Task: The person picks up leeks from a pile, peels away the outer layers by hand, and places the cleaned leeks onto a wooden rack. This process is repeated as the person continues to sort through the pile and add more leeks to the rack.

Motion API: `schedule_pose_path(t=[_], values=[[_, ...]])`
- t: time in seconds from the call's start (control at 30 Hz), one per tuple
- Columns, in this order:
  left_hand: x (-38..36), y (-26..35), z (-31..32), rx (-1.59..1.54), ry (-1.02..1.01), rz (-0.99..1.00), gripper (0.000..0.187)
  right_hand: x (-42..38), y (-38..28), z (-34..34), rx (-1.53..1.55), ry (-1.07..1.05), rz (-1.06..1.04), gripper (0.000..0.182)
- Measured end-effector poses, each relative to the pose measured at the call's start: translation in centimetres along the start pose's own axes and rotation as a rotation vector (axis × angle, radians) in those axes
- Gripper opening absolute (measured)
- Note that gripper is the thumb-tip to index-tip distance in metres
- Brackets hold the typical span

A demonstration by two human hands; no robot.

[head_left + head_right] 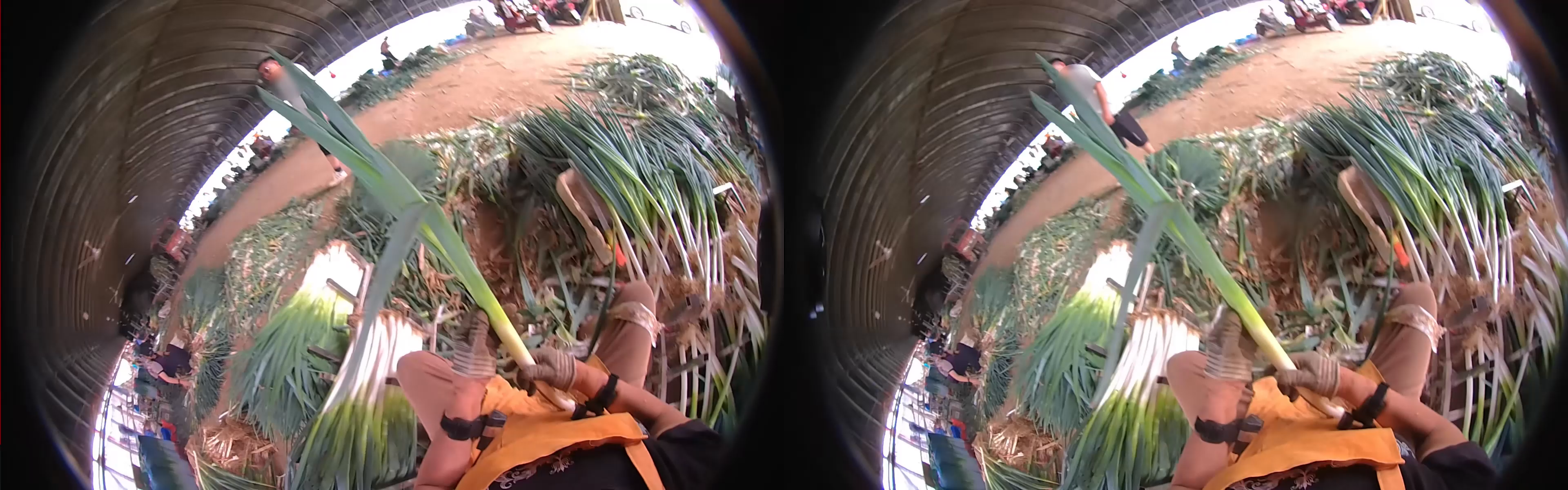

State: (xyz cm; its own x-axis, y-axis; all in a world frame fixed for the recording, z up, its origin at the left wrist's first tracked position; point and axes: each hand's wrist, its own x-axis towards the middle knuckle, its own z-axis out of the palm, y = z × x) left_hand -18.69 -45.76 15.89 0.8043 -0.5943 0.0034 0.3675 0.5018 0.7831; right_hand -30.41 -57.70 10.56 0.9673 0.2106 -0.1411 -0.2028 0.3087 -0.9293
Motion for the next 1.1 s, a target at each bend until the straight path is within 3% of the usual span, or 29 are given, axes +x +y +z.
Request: schedule_pose_path(t=[0.27,0.4,0.47,0.53,0.6,0.63,0.7,0.87,0.97,1.07,1.1], values=[[-0.3,-1.5,-2.9,-0.004,-0.212,-0.060,0.019,0.0,0.8,-0.3,0.027,-0.054,0.006,0.040],[0.9,-2.3,-4.9,0.305,-0.291,-0.084,0.017,-0.3,0.8,-0.3,0.082,-0.045,0.012,0.040],[0.0,-2.2,-4.6,0.108,-0.301,-0.082,0.020,-0.4,0.4,0.0,0.073,-0.035,0.033,0.038],[-1.4,1.1,-0.1,-0.105,-0.295,-0.051,0.028,-0.5,0.2,0.2,0.047,-0.009,0.051,0.036],[0.0,0.3,-2.1,-0.078,-0.340,-0.072,0.049,-0.3,-0.3,0.6,-0.012,-0.003,0.086,0.034],[-1.0,1.5,-1.2,0.166,-0.327,-0.015,0.049,-0.3,-0.4,0.7,-0.012,-0.008,0.095,0.032],[-1.5,1.7,-1.0,0.081,-0.305,-0.070,0.051,-0.3,-0.8,0.9,-0.063,-0.007,0.123,0.032],[-2.6,0.0,-1.5,-0.270,-0.282,-0.155,0.029,-0.3,-1.0,1.1,0.024,-0.008,0.113,0.031],[-2.0,-1.6,-3.3,0.030,-0.095,-0.134,0.023,-0.3,-1.0,1.0,0.043,0.020,0.098,0.030],[-2.0,-0.6,-3.1,0.628,0.016,0.019,0.018,-0.4,-1.6,1.5,0.025,0.051,0.099,0.029],[-2.0,-0.4,-2.9,0.599,0.023,0.036,0.017,-0.2,-1.7,1.5,0.008,0.049,0.088,0.029]])
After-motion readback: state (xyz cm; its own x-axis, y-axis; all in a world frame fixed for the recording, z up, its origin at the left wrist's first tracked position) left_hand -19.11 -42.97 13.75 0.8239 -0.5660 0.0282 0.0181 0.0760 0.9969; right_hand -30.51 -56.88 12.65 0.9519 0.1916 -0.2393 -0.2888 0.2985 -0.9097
